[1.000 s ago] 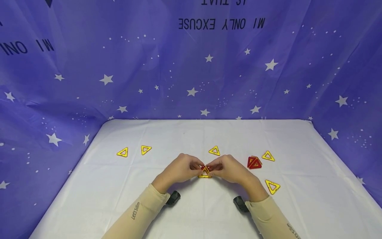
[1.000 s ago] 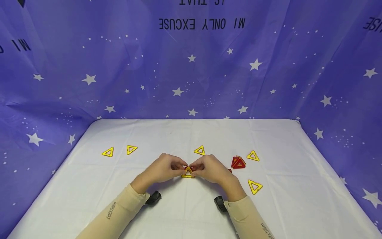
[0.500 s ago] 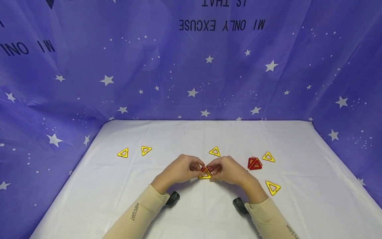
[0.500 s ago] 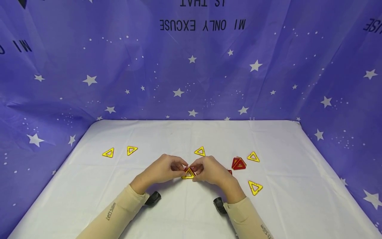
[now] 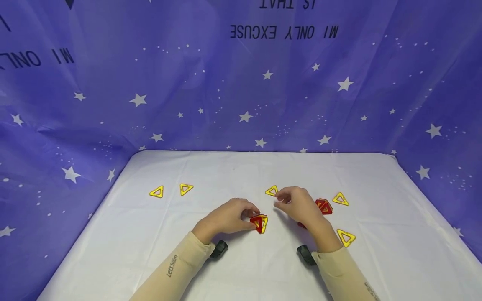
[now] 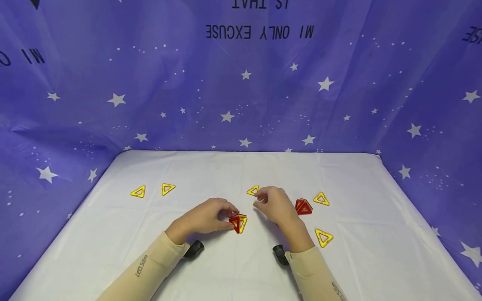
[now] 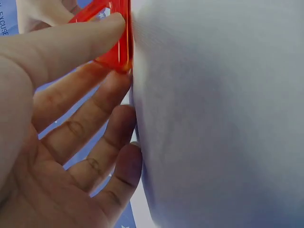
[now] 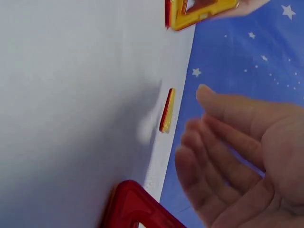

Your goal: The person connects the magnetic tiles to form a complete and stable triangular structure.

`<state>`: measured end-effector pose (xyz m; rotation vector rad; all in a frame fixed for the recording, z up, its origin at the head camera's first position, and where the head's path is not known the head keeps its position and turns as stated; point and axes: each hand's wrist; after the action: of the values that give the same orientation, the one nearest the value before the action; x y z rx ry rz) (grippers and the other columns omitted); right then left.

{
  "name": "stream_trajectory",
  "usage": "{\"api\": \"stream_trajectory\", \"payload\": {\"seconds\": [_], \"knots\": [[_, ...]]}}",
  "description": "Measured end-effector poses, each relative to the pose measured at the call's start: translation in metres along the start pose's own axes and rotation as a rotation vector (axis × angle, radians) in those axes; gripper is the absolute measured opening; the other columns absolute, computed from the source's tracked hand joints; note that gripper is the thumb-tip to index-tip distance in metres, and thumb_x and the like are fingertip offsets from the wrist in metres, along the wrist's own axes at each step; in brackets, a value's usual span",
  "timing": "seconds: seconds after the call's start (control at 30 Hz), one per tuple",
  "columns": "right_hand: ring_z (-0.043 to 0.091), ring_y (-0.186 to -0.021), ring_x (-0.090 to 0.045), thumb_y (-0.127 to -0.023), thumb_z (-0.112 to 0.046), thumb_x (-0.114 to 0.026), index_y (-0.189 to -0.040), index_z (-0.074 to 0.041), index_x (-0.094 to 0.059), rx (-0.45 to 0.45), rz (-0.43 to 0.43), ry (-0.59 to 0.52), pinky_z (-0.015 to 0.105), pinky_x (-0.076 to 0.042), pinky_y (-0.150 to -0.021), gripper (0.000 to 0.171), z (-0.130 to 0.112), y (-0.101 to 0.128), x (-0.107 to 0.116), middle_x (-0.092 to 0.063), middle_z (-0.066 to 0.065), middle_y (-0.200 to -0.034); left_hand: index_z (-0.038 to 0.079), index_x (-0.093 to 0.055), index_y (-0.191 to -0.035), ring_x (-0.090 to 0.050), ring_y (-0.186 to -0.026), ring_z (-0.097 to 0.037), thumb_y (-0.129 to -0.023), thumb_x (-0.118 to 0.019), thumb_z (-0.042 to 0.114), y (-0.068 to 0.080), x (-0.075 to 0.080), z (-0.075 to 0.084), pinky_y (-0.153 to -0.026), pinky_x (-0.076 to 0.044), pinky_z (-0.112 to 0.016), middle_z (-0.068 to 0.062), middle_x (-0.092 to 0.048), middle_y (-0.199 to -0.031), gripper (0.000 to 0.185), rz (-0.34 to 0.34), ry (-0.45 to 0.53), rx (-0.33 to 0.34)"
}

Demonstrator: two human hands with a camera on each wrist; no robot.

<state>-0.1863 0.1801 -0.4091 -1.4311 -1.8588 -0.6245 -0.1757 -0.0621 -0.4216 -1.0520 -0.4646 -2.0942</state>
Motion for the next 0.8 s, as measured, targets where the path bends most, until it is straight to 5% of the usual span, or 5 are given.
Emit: {"api": "stream_trajectory", "payload": {"seconds": [0.2, 0.4, 0.8], "knots": [[0.025, -0.094, -0.065, -0.086, -0.023, -0.082, -0.121, -0.002, -0.072, -0.191, 0.028, 0.051, 0.039, -0.055, -0.077, 0.042, 0.001, -0.012, 0.001, -0.071, 0.011, -0.107, 0.011, -0.076, -0.109, -0.054, -0.071, -0.006, -0.085, -0.083, 0.018, -0.001, -0.002, -0.001, -0.068, -0.046, -0.024, 0.012, -0.06, -0.08, 0.026, -0.005, 0.059, 0.004], [0.03, -0.101, -0.061, -0.084, -0.025, -0.084, -0.117, 0.001, -0.073, -0.309, -0.014, 0.111, 0.046, -0.051, -0.09, 0.043, 0.0, -0.024, -0.002, -0.069, 0.015, -0.111, 0.011, -0.076, -0.109, -0.052, -0.069, -0.005, -0.085, -0.083, 0.019, 0.0, -0.002, -0.001, -0.066, -0.046, -0.023, 0.012, -0.06, -0.079, 0.026, -0.004, 0.063, 0.011], [0.026, -0.087, -0.062, -0.084, -0.014, -0.082, -0.095, 0.001, -0.078, -0.296, 0.001, 0.142, 0.042, -0.052, -0.083, 0.019, 0.001, -0.037, -0.006, -0.071, 0.01, -0.093, 0.011, -0.076, -0.108, -0.051, -0.069, -0.005, -0.085, -0.083, 0.019, -0.001, -0.001, -0.002, -0.065, -0.045, -0.023, 0.012, -0.059, -0.079, 0.025, -0.005, 0.057, 0.002]]}}
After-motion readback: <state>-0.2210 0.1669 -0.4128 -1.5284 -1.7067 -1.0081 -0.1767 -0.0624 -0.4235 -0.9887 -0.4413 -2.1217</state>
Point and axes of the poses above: each hand's wrist, its own y-axis away from the middle knuckle, its own x-axis out of the back of the hand, z = x × y
